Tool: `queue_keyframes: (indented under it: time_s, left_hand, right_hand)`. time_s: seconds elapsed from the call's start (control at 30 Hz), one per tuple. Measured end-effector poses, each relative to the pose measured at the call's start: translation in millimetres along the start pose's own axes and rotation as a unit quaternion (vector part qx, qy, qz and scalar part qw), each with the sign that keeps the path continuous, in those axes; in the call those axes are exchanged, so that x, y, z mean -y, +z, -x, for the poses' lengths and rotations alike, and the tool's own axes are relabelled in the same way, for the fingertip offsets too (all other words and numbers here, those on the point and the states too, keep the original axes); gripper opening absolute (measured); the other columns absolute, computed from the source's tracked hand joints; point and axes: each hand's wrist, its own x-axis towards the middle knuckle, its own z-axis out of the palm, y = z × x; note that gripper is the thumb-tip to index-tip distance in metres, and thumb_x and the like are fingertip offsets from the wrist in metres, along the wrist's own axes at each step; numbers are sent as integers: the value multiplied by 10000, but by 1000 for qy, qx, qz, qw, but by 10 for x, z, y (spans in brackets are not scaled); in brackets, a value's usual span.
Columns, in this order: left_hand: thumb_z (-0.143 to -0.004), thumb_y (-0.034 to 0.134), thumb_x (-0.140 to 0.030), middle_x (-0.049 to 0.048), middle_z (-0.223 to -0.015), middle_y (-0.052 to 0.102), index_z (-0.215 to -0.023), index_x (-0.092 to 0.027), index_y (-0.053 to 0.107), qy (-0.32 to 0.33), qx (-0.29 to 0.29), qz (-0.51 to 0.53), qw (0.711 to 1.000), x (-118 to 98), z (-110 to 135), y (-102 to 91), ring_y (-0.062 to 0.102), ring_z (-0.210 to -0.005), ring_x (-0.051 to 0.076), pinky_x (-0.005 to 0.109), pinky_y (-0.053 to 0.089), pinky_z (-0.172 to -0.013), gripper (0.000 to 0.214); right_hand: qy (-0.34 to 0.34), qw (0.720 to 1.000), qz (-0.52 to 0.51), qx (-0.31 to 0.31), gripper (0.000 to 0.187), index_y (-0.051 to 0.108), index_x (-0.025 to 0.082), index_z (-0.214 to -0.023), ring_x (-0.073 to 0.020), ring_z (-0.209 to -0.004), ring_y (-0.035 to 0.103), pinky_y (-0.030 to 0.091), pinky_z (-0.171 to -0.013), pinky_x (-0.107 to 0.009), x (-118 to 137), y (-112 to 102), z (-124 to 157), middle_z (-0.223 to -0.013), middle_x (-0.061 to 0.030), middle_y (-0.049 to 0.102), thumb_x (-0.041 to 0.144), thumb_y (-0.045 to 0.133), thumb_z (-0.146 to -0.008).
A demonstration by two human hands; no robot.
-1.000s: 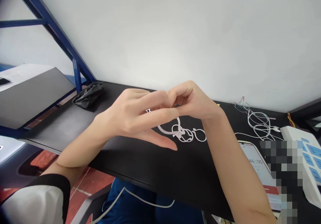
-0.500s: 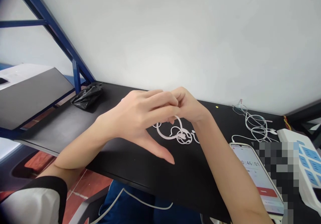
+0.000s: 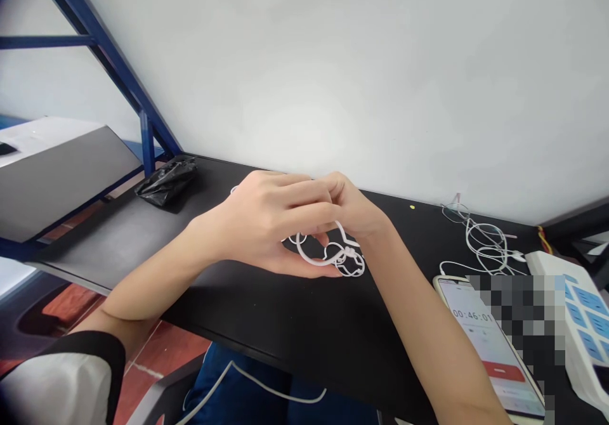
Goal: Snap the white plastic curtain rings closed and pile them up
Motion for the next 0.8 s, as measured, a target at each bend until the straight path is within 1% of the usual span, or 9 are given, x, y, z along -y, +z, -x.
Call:
queue_keyframes:
  time_s: [0.07, 0.13, 0.23, 0.33, 0.47, 0.5, 0.6, 0.7, 0.8]
  left_hand:
    - [-942, 484, -496, -25, -894, 616, -975, -201, 564, -4, 3, -4, 1000, 8, 0, -18, 560, -692, 64, 252, 319, -497, 307]
    - [-948, 481, -479, -33, -838, 608, -934, -189, 558, -9, 2, -10, 1000, 14, -1, -42, 536, -632, 58, 251, 298, -477, 300]
    - [-943, 499, -467, -46, -734, 577, -909, -176, 564, -16, -2, -21, 1000, 10, -8, -82, 495, -562, 60, 253, 268, -454, 300]
    - [-935, 520, -449, -47, -699, 557, -918, -175, 578, -14, 1, -28, 999, 3, -14, -112, 460, -525, 63, 255, 253, -440, 280]
    - [-935, 523, -432, -44, -712, 564, -931, -176, 583, -14, 13, -39, 999, 2, -13, -126, 408, -497, 67, 259, 247, -426, 264]
    - [-940, 514, -431, -43, -713, 566, -939, -174, 583, -14, 16, -43, 999, 3, -13, -126, 396, -494, 69, 260, 245, -423, 266]
    - [-967, 457, -422, -36, -724, 570, -952, -172, 583, -19, 22, -47, 998, 7, -14, -121, 364, -486, 73, 260, 248, -423, 280]
    - [-984, 419, -416, -29, -737, 564, -941, -177, 578, -22, 27, -42, 999, 12, -16, -115, 339, -486, 74, 259, 254, -426, 290]
    - [-980, 416, -434, -22, -733, 549, -920, -167, 575, -24, 31, -50, 998, 19, -16, -112, 308, -482, 80, 266, 247, -418, 316]
  right_hand:
    - [-11, 1000, 23, 6, 203, 608, 138, -606, -76, -480, 536, 437, -463, -197, 81, 36, -4, -518, 50, 581, 123, 768, -730]
    - [-5, 998, 56, 16, 177, 635, 150, -583, -86, -478, 549, 425, -451, -205, 200, 55, 7, -525, 46, 613, 68, 769, -666]
    - [38, 991, 119, 47, 107, 703, 162, -651, -96, -559, 596, 457, -510, -205, 393, 4, 68, -616, 32, 664, 70, 731, -697]
    - [74, 981, 170, 63, 86, 719, 171, -698, -91, -622, 599, 469, -571, -196, 532, -122, 168, -673, 28, 678, 88, 719, -722]
    - [108, 966, 218, 86, 28, 718, 201, -806, -102, -685, 619, 506, -656, -224, 601, -258, 287, -797, 11, 703, 183, 700, -793]
    - [115, 961, 231, 96, 51, 717, 212, -851, -114, -715, 635, 517, -679, -240, 605, -273, 307, -834, 5, 707, 223, 701, -803]
    - [141, 941, 280, 125, 152, 707, 229, -944, -155, -792, 659, 530, -711, -276, 619, -279, 344, -869, -6, 705, 303, 706, -811]
    - [156, 920, 329, 144, 165, 704, 234, -968, -160, -791, 651, 518, -680, -273, 651, -251, 364, -873, -8, 700, 317, 691, -827]
    - [151, 916, 343, 146, 181, 699, 235, -991, -164, -807, 654, 523, -683, -267, 690, -217, 386, -915, -14, 710, 319, 686, -832]
